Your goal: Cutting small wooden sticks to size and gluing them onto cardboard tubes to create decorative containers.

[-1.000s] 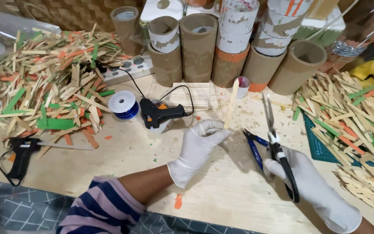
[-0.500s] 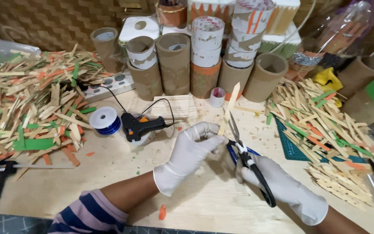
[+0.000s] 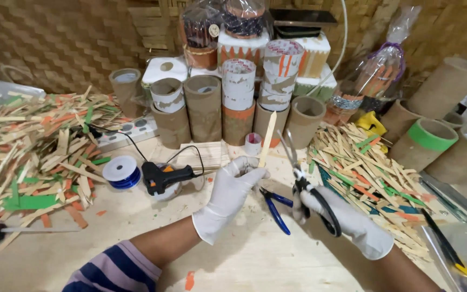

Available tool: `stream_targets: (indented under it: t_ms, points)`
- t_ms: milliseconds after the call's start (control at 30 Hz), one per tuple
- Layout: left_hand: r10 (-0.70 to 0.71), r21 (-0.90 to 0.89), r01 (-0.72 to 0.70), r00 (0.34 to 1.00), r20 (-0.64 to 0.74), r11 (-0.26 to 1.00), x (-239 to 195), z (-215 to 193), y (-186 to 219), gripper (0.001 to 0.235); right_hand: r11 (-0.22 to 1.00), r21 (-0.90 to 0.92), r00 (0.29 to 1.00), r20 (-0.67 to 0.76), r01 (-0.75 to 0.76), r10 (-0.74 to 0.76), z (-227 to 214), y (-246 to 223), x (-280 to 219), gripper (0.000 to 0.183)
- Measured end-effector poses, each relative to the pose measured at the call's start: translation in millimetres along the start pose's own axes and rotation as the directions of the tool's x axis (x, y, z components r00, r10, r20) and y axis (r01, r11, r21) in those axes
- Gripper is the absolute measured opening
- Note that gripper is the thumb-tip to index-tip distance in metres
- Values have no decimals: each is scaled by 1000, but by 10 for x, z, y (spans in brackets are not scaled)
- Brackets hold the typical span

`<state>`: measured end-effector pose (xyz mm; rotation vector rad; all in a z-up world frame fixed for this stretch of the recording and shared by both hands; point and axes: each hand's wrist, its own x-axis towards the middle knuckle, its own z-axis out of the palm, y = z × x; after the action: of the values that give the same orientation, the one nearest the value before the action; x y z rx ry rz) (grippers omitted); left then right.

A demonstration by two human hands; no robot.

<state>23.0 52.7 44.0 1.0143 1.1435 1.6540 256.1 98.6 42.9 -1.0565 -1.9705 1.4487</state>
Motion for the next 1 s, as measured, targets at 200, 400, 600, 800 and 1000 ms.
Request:
stream_targets:
  t_ms: [200, 400, 600, 800, 1000]
  points:
    - [-107, -9, 107, 994, -19, 994, -173, 105, 133, 15, 955, 235, 899, 353, 184, -260, 147, 19, -61, 47]
    - [-93, -36, 94, 995, 24, 995, -213, 98, 106, 8, 981, -14, 941, 286, 194, -182, 238, -44, -65, 58]
    - [-131, 10, 131, 991, 19, 991, -266, 81, 165, 13, 992, -124, 979, 203, 25, 1, 303, 12, -73, 21]
    - [-56, 120, 51, 998, 32, 991, -249, 27, 46, 10, 943, -330, 992, 105, -29, 67, 336, 49, -81, 17]
    - [-117, 167, 108, 992, 47, 980, -249, 30, 222, 11, 945, -326, 995, 82, -31, 61, 318, 87, -66, 23]
